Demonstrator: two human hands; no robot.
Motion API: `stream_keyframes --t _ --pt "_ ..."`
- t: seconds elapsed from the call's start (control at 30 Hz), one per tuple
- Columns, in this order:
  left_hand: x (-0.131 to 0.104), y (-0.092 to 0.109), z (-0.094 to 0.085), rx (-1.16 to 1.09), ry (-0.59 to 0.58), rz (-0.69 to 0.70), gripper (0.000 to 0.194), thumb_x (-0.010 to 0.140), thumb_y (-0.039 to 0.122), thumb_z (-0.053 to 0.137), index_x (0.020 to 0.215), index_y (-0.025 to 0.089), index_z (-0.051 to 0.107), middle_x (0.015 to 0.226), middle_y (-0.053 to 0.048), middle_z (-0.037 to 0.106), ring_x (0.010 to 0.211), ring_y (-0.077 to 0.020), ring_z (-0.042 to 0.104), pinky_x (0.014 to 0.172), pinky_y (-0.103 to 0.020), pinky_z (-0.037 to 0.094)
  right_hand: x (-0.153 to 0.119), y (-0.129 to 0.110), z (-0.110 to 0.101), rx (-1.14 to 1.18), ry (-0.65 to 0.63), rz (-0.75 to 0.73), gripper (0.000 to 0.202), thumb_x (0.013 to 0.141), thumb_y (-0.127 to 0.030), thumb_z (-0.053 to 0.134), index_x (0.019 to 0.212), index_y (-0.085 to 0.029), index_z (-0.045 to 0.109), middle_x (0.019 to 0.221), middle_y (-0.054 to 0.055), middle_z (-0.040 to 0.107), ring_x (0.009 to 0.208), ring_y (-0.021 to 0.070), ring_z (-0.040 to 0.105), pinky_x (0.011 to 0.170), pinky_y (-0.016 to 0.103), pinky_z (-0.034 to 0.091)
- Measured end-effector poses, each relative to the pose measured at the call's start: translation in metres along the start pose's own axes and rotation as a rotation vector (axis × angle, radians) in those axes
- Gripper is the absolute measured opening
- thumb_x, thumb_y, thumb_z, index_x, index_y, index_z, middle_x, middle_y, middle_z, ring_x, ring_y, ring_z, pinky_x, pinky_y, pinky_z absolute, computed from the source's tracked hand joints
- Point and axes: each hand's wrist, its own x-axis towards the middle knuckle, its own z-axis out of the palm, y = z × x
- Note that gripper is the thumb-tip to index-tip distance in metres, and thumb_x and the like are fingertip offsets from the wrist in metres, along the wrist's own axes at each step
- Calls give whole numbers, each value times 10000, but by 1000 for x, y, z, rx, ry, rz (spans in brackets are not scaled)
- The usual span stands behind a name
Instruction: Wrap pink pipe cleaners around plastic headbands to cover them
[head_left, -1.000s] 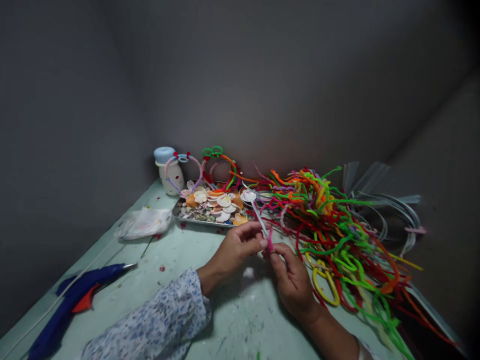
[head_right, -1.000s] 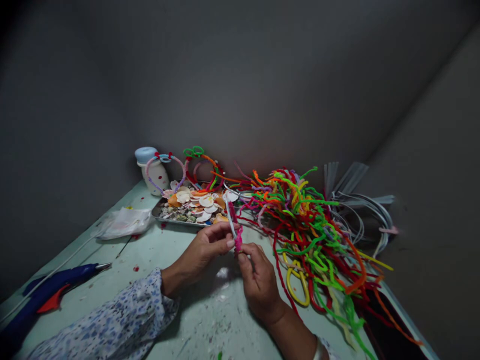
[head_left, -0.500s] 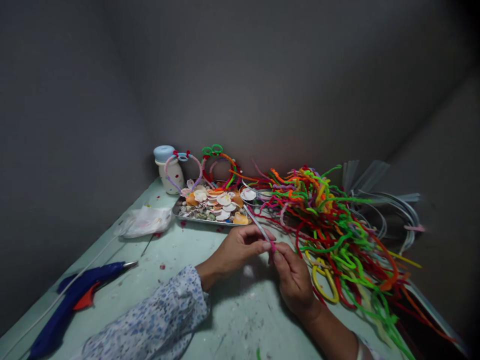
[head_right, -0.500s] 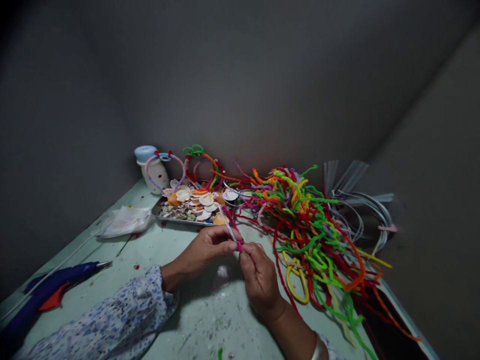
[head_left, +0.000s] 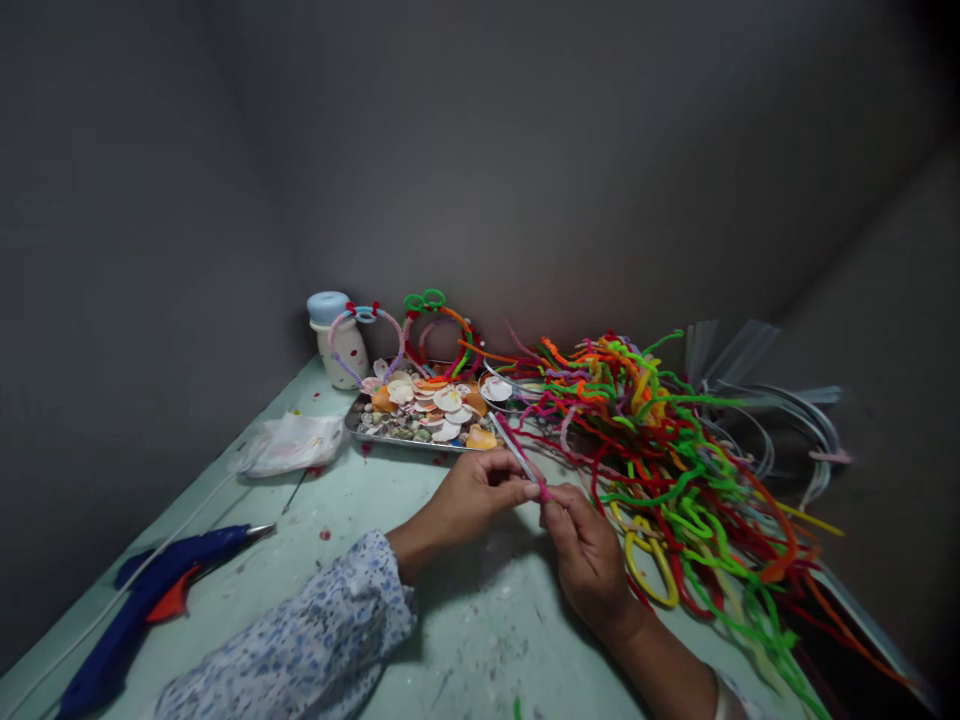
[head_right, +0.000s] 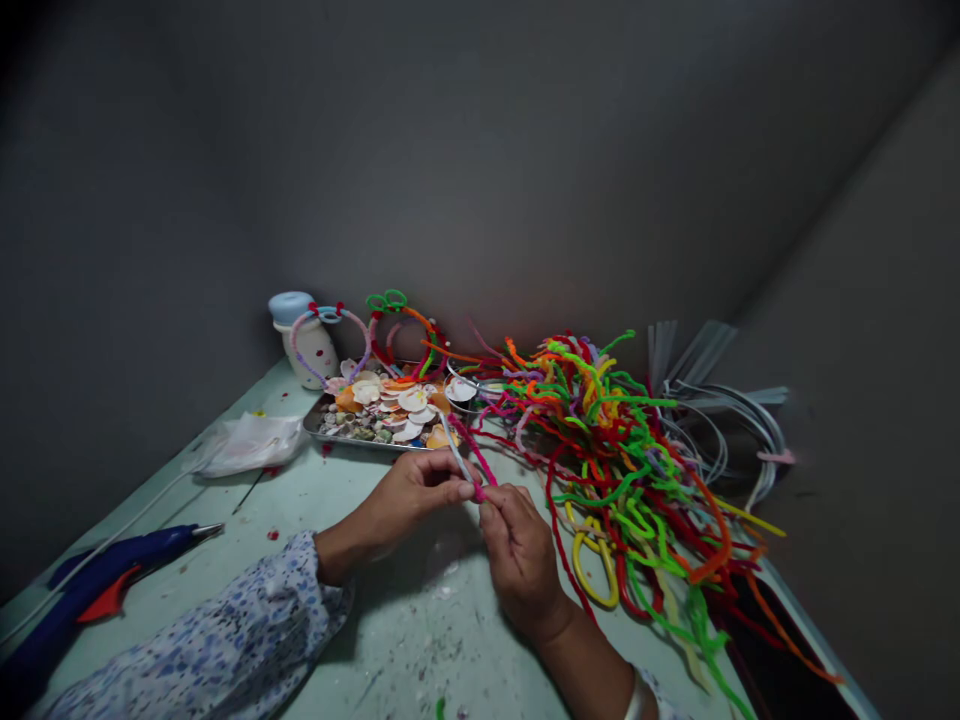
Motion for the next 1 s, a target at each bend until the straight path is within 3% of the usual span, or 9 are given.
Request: stream_keyframes --t 0.23,0.77,1.0 --pt "0 0 3 30 29 -6 229 701 342 755 707 129 673 652 4 577 612 -97 473 605 -230 349 -1 0 0 -18 6 10 165 941 -228 438 957 -246 602 771 5 563 731 180 535 675 298 418" --pt "0 -2 0 196 60 -31 302 715 406 712 757 116 640 650 12 533 598 -97 426 585 -244 320 4 1 1 -134 68 -136 160 910 -140 490 983 -228 602 850 21 626 799 173 574 721 295 448" --pt "2 -2 -1 192 46 -32 286 715 379 724 767 112 636 641 27 500 586 -81 403 554 -230 290 3 2 0 -142 77 -119 158 915 -138 486 983 -229 597 840 20 614 798 172 568 719 296 448"
